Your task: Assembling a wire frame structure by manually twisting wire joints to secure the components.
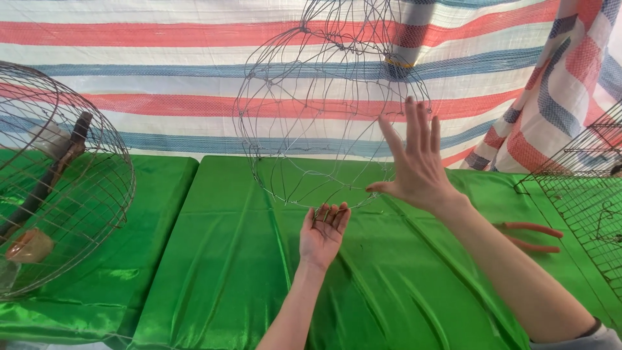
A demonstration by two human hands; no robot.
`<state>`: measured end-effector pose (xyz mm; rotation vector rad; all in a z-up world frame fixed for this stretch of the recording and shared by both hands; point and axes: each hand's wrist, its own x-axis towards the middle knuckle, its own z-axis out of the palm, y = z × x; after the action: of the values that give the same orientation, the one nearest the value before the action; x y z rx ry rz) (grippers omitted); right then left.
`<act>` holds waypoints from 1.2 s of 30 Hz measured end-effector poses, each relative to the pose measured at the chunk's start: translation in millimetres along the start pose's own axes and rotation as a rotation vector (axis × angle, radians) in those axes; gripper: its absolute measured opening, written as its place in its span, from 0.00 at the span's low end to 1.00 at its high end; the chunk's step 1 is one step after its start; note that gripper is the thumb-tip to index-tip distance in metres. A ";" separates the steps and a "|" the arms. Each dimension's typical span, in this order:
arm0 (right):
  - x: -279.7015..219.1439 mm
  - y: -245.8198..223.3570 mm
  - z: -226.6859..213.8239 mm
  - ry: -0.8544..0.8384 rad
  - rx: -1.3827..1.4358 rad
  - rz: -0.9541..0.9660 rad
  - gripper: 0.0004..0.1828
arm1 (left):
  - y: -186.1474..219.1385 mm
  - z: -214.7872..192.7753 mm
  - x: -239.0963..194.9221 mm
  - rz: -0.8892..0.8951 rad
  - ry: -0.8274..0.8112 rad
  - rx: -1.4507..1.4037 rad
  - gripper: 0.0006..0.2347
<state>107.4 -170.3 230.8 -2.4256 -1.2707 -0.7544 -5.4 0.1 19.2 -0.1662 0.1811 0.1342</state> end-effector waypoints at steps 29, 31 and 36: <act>17.3 -10.7 -6.0 -0.162 -0.162 -0.038 0.72 | 4.5 -35.9 18.3 0.133 -0.121 0.238 0.23; 16.5 -10.7 -6.3 -0.160 -0.155 -0.042 0.70 | 3.1 -35.5 18.3 0.143 -0.097 0.250 0.23; 14.7 -9.3 -1.4 -0.163 -0.151 -0.033 0.69 | -1.0 -17.4 7.1 0.169 0.035 0.259 0.22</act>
<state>106.2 -155.9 240.7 -2.6402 -1.3612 -0.6968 -1.3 -3.1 1.2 0.1058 0.2452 0.2745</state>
